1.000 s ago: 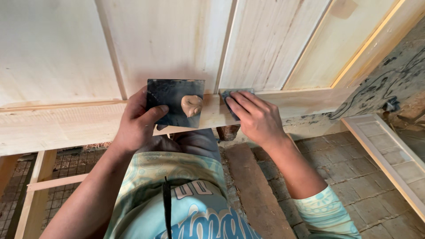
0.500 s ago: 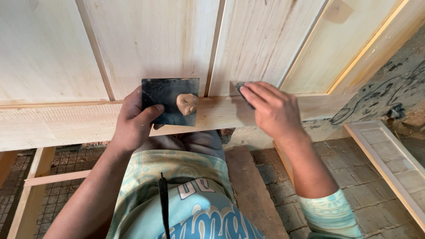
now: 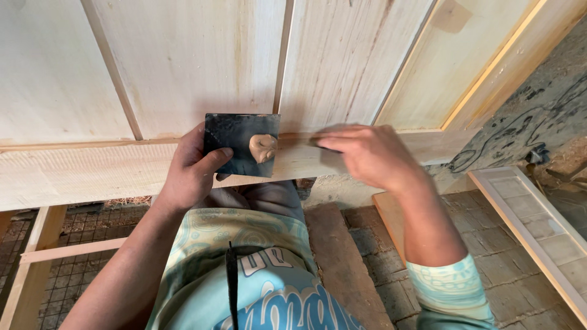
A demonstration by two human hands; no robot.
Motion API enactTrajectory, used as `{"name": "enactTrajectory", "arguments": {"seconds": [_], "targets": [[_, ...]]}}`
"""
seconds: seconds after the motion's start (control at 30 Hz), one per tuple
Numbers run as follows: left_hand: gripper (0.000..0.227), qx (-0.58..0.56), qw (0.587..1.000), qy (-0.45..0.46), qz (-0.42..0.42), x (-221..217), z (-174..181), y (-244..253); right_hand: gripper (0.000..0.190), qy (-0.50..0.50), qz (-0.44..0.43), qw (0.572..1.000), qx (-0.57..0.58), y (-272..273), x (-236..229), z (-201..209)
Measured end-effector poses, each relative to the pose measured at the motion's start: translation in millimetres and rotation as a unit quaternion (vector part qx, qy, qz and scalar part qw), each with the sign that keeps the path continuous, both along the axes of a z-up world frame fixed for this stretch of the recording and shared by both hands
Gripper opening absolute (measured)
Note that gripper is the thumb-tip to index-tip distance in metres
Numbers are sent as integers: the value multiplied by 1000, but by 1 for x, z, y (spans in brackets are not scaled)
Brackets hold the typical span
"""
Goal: The person applies wood filler to a wooden door using a putty knife and a sanding block. They scoop filler from a can, spread it onto the door surface, and smooth it into the grooves and joints.
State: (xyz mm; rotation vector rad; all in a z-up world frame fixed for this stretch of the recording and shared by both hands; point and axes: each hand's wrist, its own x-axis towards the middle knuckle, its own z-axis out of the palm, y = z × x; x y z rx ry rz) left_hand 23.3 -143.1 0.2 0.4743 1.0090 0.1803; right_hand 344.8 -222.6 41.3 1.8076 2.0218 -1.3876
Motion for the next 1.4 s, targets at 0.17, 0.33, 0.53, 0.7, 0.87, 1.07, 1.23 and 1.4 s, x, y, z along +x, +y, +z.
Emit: {"name": "enactTrajectory", "arguments": {"seconds": [0.17, 0.33, 0.53, 0.7, 0.87, 1.07, 1.23, 1.4], "targets": [[26, -7, 1000, 19, -15, 6, 1, 1, 39, -108, -57, 976, 178, -18, 18, 3], [27, 2, 998, 35, -55, 17, 2, 2, 28, -128, -25, 962, 239, -55, -18, -20], [26, 8, 997, 35, -63, 31, 1, 3, 45, -40, 3, 991, 125, -31, -9, -1], [22, -9, 998, 5, -58, 43, -4, 7, 44, 43, -17, 999, -22, 15, 21, 20], [21, -26, 997, -25, -67, 72, -4, 15, 50, 41, -79, 983, 163, 14, 8, 60], [34, 37, 993, -43, -101, 104, -1, 4, 43, 17, -61, 982, 176, 4, -8, 77], [35, 69, 990, -19, -118, 116, 1, -5, 36, 6, -45, 982, 185, -20, -9, 70], [30, 28, 999, -42, 14, 123, -5, 11, 31, 16, -4, 988, 153, -33, 12, 46]]}}
